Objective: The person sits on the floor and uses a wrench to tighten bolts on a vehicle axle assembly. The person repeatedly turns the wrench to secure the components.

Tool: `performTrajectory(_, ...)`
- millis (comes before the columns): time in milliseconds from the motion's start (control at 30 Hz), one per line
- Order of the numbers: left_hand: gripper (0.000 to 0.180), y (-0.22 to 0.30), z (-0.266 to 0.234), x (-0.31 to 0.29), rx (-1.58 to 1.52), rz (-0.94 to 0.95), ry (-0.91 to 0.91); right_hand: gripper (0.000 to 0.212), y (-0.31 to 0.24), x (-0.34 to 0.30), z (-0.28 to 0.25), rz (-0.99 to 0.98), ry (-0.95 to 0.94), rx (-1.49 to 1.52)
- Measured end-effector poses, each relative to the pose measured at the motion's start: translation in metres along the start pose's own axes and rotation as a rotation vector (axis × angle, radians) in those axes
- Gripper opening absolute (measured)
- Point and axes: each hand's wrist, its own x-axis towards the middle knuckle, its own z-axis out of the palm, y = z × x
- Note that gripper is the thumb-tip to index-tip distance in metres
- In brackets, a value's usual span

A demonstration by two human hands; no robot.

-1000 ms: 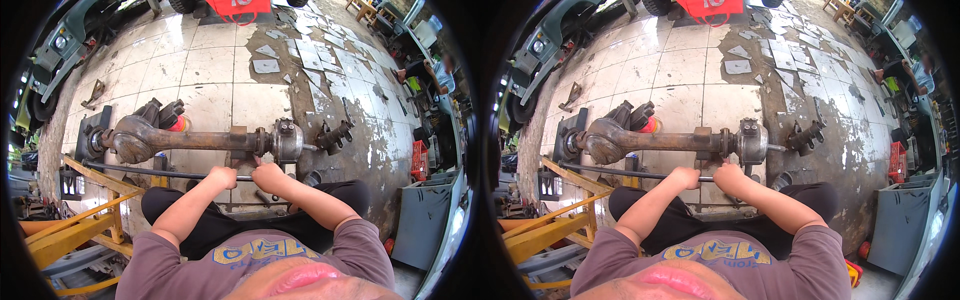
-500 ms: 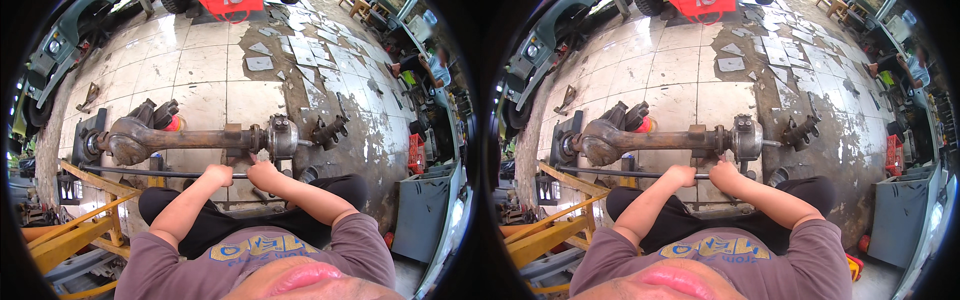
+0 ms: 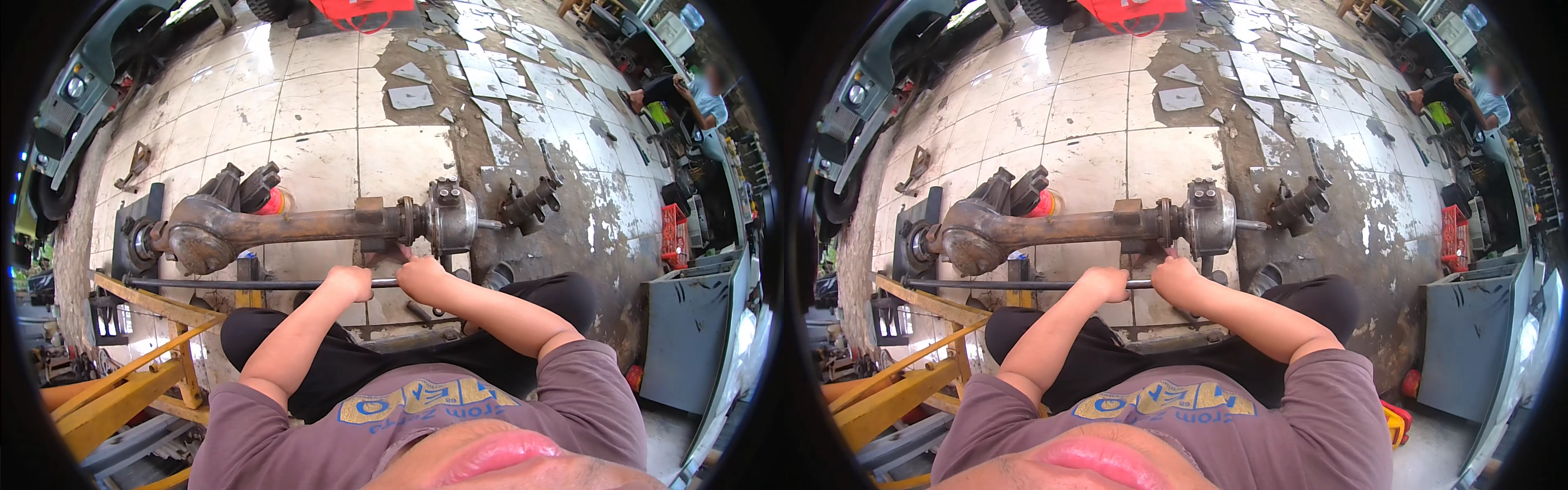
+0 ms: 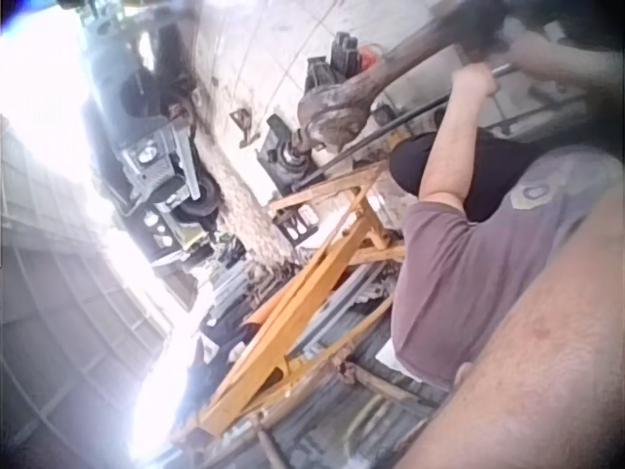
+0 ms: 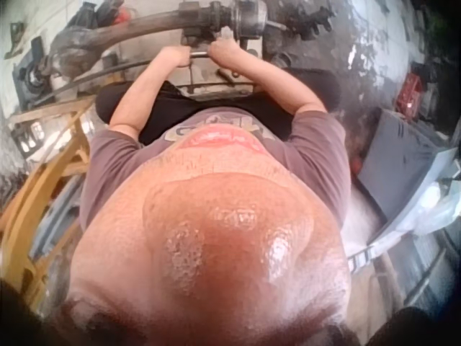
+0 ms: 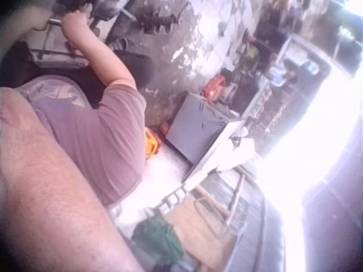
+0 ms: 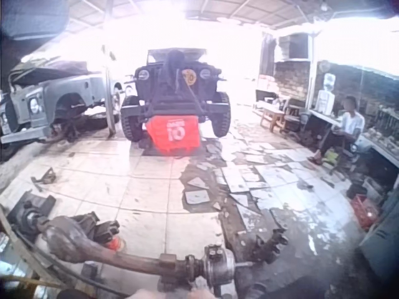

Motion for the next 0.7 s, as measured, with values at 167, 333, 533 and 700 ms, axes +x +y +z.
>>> performTrajectory(167, 0.047, -0.005, 0.007, 0.001, -0.006, -0.007, 0.038, 0.016, -0.004, -0.005, -0.025, -0.047, -0.02, 0.012)
performTrajectory(333, 0.046, -0.004, 0.003, -0.001, 0.008, -0.014, 0.042, 0.017, 0.0, 0.0, -0.016, -0.023, -0.025, 0.039)
performTrajectory(533, 0.045, -0.002, 0.003, 0.0, 0.005, -0.01, 0.026, 0.011, -0.002, -0.005, -0.013, -0.044, 0.044, 0.033)
performTrajectory(700, 0.044, -0.002, 0.004, 0.001, 0.006, -0.001, 0.035, 0.011, 0.002, -0.006, -0.017, -0.07, 0.055, 0.051)
